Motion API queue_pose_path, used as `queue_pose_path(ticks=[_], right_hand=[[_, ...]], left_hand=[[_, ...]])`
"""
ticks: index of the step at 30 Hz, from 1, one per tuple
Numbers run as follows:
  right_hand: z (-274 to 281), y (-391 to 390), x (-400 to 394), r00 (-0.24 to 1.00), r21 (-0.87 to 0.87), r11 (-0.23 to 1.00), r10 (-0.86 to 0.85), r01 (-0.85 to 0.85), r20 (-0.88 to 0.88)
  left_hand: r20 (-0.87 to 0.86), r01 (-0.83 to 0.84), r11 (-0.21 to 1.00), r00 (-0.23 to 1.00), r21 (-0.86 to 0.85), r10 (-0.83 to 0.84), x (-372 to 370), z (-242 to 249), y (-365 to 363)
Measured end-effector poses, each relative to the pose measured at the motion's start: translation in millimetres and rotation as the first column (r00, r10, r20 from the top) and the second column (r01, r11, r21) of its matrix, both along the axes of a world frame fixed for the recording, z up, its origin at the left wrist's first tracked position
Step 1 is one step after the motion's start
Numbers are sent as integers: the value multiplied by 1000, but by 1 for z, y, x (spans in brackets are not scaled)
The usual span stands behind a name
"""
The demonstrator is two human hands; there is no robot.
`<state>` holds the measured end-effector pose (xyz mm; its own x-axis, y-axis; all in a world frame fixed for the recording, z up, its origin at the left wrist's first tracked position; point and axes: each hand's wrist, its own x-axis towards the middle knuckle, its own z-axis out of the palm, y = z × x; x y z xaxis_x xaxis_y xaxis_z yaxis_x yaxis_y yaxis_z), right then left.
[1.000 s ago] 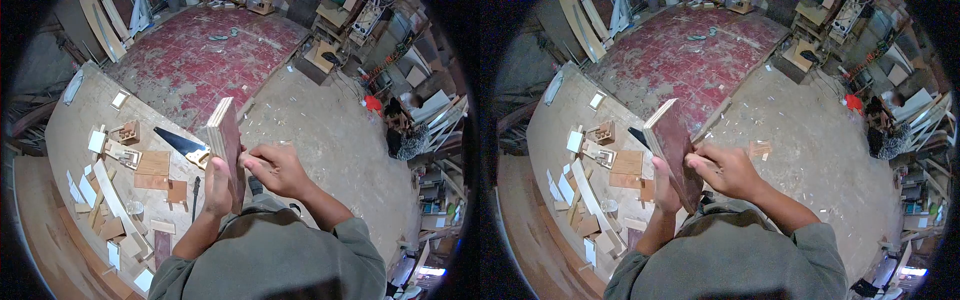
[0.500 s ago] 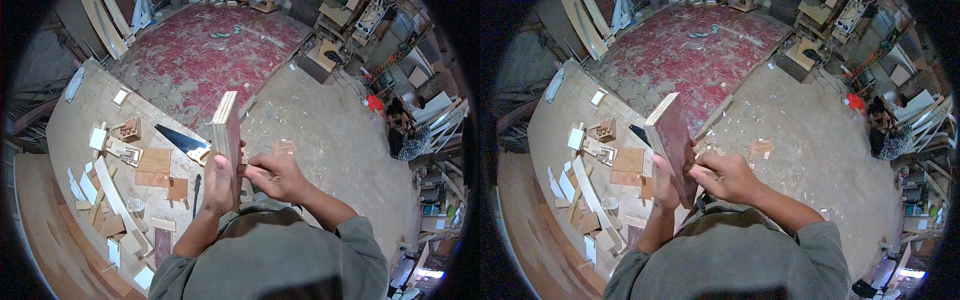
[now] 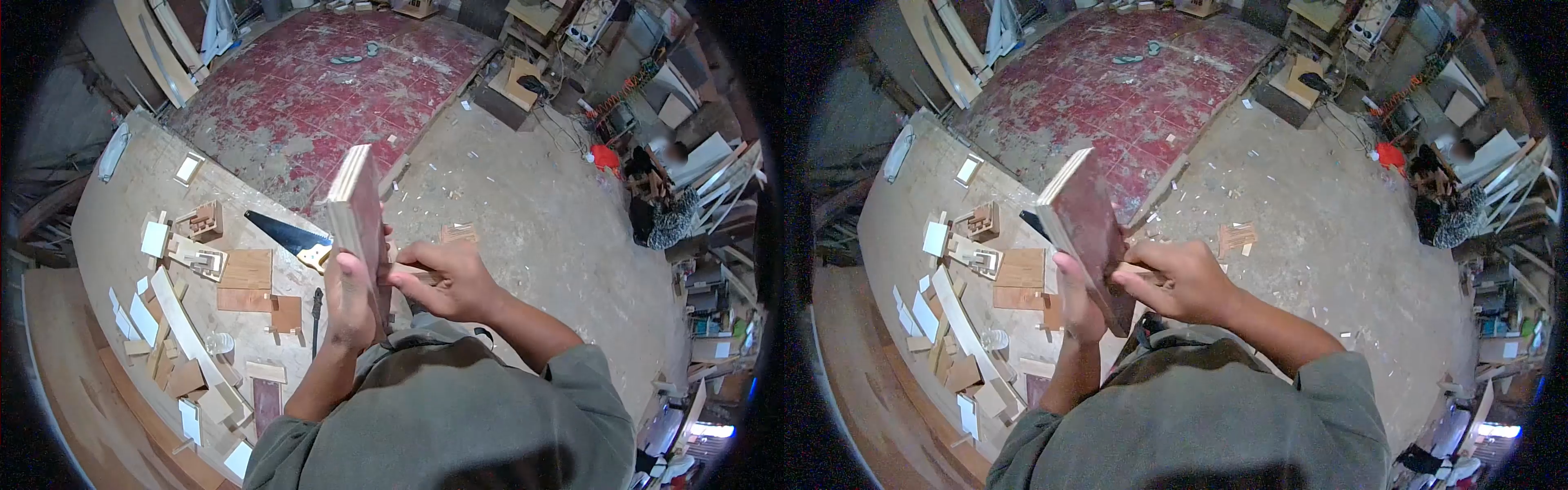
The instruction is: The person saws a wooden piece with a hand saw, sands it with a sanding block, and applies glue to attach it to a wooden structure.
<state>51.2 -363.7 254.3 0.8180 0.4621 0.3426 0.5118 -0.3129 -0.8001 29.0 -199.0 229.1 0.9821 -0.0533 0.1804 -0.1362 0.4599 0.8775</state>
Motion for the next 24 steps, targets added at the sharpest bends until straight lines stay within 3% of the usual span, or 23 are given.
queue_pose_path(ticks=[2,4,5,6,8,9,12,16,18,20,24], right_hand=[[6,-4,7,999,-15,999,-36,37,35],[17,-8,16,983,32,983,-182,182,-7],[13,-7,13,984,64,982,-175,176,-22],[9,-7,1,982,64,980,-185,187,-29],[2,-6,-19,998,-41,999,-21,19,-53],[-2,-8,-18,999,-25,999,-28,27,-46],[17,-14,1,990,-8,993,-120,119,-69],[4,-10,-22,997,-33,997,-73,72,-38],[-1,-9,-25,997,-6,999,-50,50,-49],[8,-13,-11,982,-25,983,-184,183,-34],[0,-14,-26,995,6,995,-95,95,-41]], left_hand=[[-42,23,997,999,-75,-26,-3,-6,-6],[22,-143,986,990,89,141,-13,-3,-22],[-52,-198,978,979,-71,195,-18,-3,-33],[-59,-188,980,981,-68,185,-15,-3,-25],[17,80,997,997,-15,-80,-3,-3,-1],[20,-6,997,1000,72,4,-5,1,-7],[86,-50,988,996,144,38,-9,8,-19],[33,2,1000,999,23,-3,-9,1,-9],[-15,-33,998,999,44,33,-14,7,-14],[54,-42,996,998,78,38,-16,1,-21],[38,-14,1000,999,25,13,-20,-2,-16]])
